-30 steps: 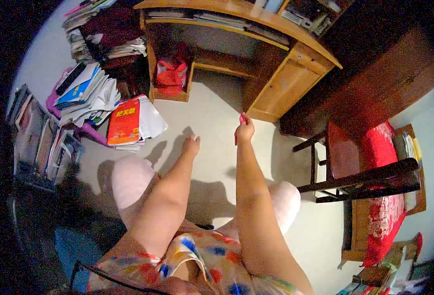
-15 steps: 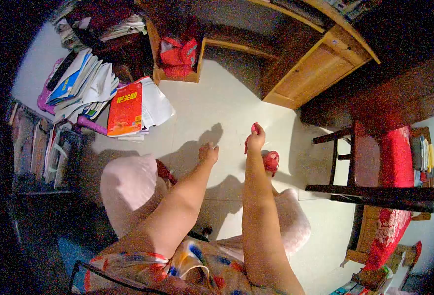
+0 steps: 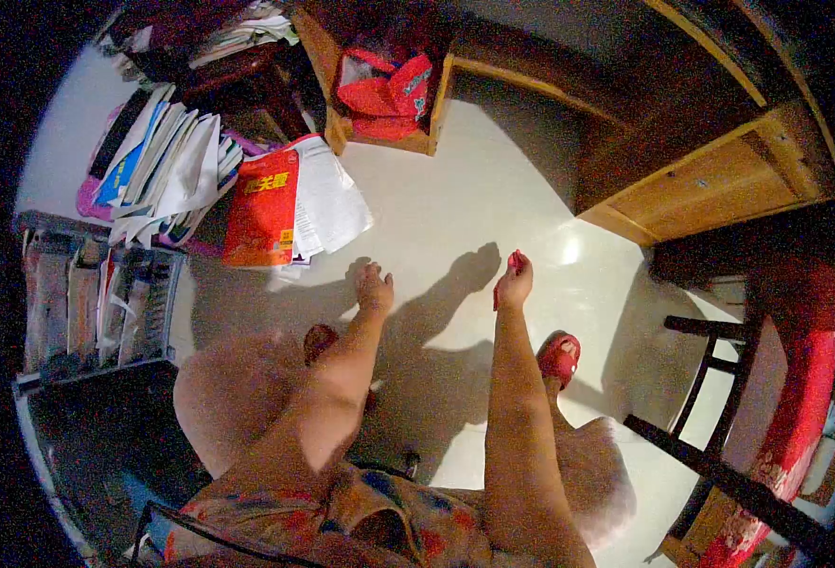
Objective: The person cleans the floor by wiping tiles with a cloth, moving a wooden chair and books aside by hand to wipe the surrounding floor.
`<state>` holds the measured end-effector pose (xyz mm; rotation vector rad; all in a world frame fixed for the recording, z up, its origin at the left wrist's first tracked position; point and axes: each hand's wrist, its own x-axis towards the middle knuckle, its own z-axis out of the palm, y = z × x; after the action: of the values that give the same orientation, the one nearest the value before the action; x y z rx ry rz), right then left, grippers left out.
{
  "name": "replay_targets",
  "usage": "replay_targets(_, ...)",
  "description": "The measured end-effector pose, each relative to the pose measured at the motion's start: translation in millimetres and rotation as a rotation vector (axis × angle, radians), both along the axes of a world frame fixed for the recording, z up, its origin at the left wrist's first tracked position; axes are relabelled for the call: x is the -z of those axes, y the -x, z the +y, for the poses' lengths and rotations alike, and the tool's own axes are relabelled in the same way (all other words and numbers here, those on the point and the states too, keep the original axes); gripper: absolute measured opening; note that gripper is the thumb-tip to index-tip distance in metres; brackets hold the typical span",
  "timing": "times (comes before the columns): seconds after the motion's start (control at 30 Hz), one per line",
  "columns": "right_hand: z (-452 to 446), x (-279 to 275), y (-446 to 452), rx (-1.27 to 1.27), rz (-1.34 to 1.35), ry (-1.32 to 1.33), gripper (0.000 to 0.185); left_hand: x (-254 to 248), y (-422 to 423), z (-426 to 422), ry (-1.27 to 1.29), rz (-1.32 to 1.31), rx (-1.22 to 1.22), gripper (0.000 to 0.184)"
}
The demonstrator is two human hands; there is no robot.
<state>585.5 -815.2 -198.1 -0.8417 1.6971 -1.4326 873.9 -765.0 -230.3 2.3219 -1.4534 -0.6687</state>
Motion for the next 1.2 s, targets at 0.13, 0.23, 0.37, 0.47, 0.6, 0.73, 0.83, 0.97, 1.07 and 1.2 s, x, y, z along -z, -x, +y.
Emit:
replay_targets(0.13, -46, -13, 7, 0.001, 0.150, -0.069, 0.023, -2, 7, -22, 0.059, 0.075, -0.069, 0.053)
replay_targets(0.23, -94, 23, 37, 0.020, -0.039, 0.114, 0.010, 6, 24, -40, 0.161, 0.031, 0.010, 0.054)
replay_targets(0.37, -160, 91, 107, -0.048, 0.172, 0.263, 0.021, 23, 41, -71, 0.302, -0.036, 0.097, 0.052)
replay_targets(0.47, -178, 76, 109, 0.020, 0.248, 0.250, 0.041, 28, 48, -93, 0.466, 0.001, 0.145, 0.048)
replay_targets(0.6, -187, 61, 100, 0.167, 0.245, 0.146, 0.054, 44, 59, -109, 0.648, -0.061, 0.133, 0.041)
replay_targets(0.73, -179, 83, 102, 0.155, 0.566, 0.015, 0.044, 34, 66, -110, 0.492, -0.082, 0.109, 0.041)
replay_targets(0.83, -184, 97, 104, 0.146, 0.806, -0.041, 0.048, 29, 70, -118, 0.447, -0.074, 0.090, 0.039)
replay_targets(0.97, -210, 83, 109, 0.155, 0.542, -0.101, 0.051, 20, 77, -148, 0.497, -0.059, 0.080, 0.037)
replay_targets(1.07, -228, 75, 112, 0.007, 0.726, -0.205, 0.051, 16, 85, -177, 0.576, -0.061, 0.068, 0.036)
replay_targets(1.2, -266, 29, 103, -0.224, 1.051, -0.561, 0.064, 33, 92, -207, 0.609, -0.063, 0.037, 0.037)
